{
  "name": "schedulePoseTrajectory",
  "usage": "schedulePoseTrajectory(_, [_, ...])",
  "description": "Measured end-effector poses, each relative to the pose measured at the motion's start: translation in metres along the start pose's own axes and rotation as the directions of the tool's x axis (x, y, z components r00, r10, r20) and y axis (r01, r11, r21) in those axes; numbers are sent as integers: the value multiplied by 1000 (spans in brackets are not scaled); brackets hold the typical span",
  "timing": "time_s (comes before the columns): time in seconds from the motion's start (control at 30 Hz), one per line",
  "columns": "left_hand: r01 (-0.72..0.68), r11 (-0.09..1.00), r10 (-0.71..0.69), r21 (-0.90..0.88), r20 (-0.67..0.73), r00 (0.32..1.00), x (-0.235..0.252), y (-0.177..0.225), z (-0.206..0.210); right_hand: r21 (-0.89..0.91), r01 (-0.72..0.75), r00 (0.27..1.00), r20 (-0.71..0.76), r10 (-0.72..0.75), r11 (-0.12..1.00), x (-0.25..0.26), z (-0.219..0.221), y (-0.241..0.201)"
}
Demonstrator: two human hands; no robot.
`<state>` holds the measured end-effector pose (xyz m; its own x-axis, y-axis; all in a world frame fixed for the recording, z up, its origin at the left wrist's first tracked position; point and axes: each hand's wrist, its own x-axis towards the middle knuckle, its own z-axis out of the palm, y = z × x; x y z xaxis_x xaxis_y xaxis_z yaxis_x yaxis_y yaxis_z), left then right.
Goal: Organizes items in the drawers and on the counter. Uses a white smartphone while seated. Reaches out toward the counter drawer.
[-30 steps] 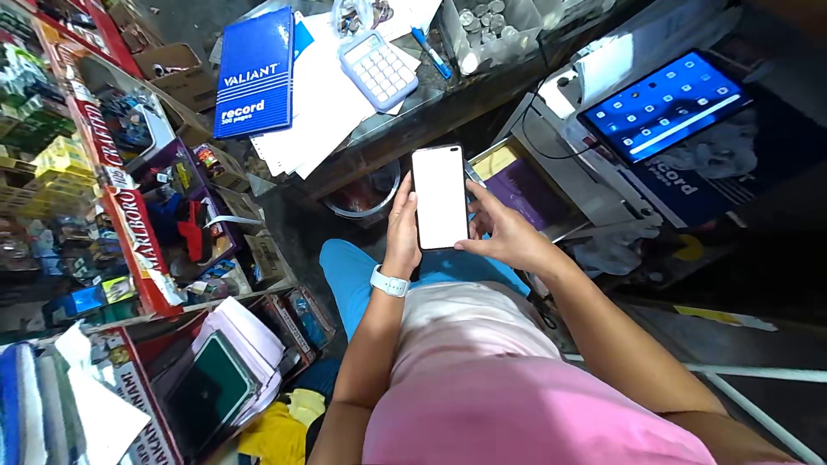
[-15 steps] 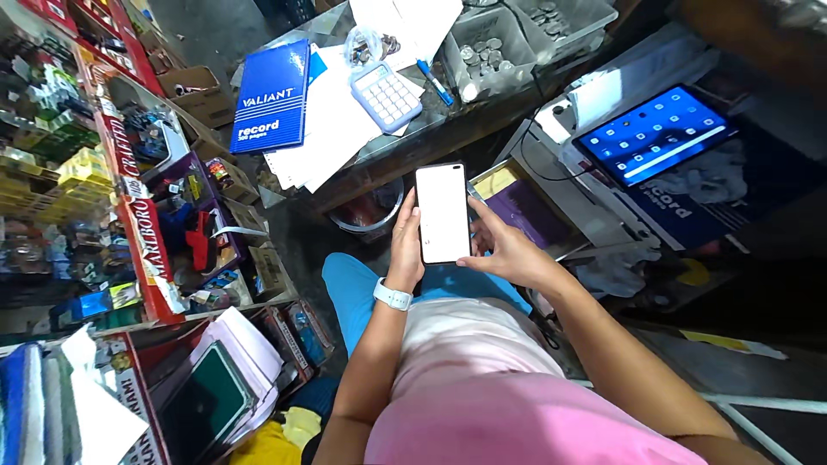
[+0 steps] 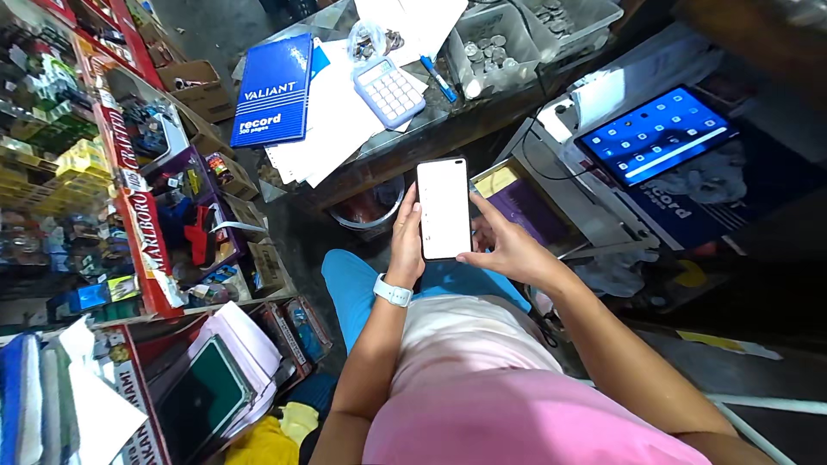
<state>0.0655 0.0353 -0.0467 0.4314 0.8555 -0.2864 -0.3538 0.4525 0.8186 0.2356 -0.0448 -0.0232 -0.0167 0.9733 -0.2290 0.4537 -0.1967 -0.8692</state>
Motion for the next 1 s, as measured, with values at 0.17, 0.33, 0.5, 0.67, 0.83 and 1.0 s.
schedulePoseTrajectory(0.17, [-29,1000,29,6,21,999,-1,0,0,-241,123,937,-292,-193,963,1,7,2])
schedulePoseTrajectory(0.33, [-56,998,56,-1,36,998,-1,-1,0,-509,240,813,-360,-457,827,9,13,4])
schedulePoseTrajectory(0.5, [-56,998,56,2,25,998,-2,-2,-1,-604,260,781,-328,-532,754,11,18,4])
schedulePoseTrajectory(0.67, [-58,998,58,9,27,998,-3,-1,-1,-636,272,770,-307,-560,722,11,22,3])
schedulePoseTrajectory(0.83, [-62,998,62,1,34,998,-4,-2,-1,-667,253,778,-290,-557,701,11,24,4])
schedulePoseTrajectory(1.0, [-63,997,62,37,18,998,-5,-1,-1,-571,251,761,-382,-524,782,10,21,2])
